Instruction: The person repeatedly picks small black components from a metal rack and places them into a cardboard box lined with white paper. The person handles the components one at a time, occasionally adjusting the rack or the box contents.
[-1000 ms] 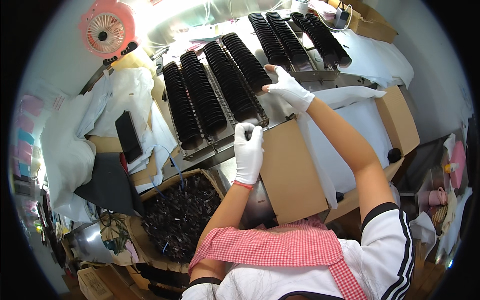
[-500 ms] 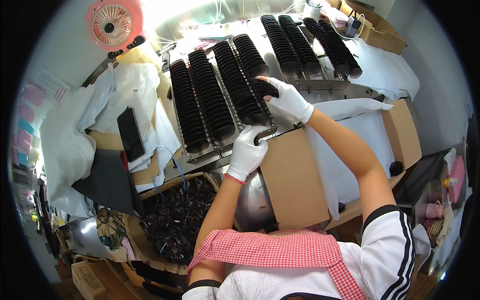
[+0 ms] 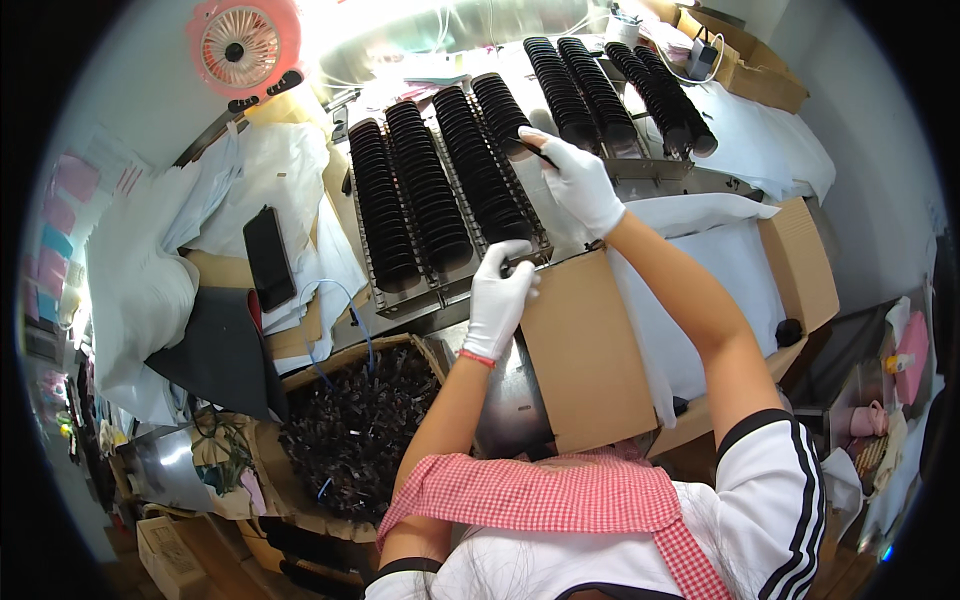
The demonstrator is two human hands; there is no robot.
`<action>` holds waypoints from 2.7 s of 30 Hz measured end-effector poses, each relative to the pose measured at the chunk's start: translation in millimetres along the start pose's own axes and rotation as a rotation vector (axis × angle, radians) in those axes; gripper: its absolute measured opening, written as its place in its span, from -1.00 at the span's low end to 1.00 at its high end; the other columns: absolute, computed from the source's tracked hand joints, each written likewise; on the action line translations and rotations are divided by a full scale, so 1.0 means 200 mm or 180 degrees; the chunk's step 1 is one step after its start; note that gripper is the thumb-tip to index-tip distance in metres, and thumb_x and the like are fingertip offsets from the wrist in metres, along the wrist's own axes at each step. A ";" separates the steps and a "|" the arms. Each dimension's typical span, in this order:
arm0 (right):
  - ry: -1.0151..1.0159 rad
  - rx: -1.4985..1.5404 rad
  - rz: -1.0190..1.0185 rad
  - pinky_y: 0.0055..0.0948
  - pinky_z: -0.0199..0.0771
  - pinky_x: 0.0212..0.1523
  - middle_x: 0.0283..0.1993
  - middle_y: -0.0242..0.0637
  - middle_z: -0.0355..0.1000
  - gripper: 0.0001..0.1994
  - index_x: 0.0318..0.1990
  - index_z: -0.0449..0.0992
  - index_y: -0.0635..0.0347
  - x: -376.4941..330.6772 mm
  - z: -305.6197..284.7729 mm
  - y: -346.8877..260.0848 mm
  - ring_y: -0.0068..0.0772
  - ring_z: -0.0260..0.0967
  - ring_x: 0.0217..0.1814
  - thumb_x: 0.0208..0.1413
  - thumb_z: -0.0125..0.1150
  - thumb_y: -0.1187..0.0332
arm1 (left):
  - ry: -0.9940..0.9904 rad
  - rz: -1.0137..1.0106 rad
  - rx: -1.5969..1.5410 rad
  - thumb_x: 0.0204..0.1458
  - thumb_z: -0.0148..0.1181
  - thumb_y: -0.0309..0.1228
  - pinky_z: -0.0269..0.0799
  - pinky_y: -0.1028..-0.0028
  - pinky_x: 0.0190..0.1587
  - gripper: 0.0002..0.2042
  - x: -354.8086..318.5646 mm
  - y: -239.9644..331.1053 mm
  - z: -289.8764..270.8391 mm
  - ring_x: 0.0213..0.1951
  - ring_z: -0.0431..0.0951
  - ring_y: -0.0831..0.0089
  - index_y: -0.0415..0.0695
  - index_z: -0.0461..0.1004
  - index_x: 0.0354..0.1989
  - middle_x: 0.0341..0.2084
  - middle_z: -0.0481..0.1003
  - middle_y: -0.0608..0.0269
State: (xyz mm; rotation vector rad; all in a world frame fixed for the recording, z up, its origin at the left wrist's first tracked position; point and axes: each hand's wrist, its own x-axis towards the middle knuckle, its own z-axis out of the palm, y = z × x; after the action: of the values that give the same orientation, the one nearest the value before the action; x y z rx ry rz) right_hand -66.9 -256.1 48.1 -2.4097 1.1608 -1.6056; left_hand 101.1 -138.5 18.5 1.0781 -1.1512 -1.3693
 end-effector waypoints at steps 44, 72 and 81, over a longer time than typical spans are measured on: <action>-0.1023 0.0930 0.0200 -0.34 0.50 0.14 0.08 -0.11 0.53 -0.56 0.09 0.53 0.22 0.05 -0.07 -0.31 -0.15 0.49 0.16 -0.01 0.14 0.67 | 0.0094 -0.0526 -0.3073 0.35 -0.06 -0.16 0.49 0.20 0.07 -0.61 -0.05 0.15 0.04 0.07 0.47 0.39 -0.03 0.20 0.26 0.10 0.39 0.17; -0.0998 -0.0109 0.0579 -0.46 0.49 0.05 0.00 -0.12 0.58 -0.53 0.23 0.44 0.17 0.22 0.49 0.47 -0.34 0.53 -0.02 0.13 0.12 0.64 | -0.0592 0.0407 0.1536 0.02 0.19 -0.45 0.39 0.37 0.16 -0.66 0.07 -0.01 -0.11 0.01 0.53 0.16 -0.29 0.54 -0.02 -0.09 0.54 -0.03; -0.0043 0.0540 0.0412 -0.46 0.51 0.00 0.02 -0.14 0.57 -0.57 0.13 0.54 0.14 0.32 0.22 0.05 -0.34 0.57 -0.07 0.12 0.09 0.69 | -0.0281 -0.0785 -0.0977 0.13 0.16 -0.55 0.50 0.53 -0.13 -0.72 -0.01 0.11 -0.07 -0.27 0.54 0.58 -0.13 0.44 0.03 -0.18 0.52 0.28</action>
State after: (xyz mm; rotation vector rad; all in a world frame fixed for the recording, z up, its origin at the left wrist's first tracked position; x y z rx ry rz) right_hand -25.2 -316.4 73.4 -2.1914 1.1045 -1.5772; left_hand 119.3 -138.5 38.9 0.9657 -0.8525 -1.7376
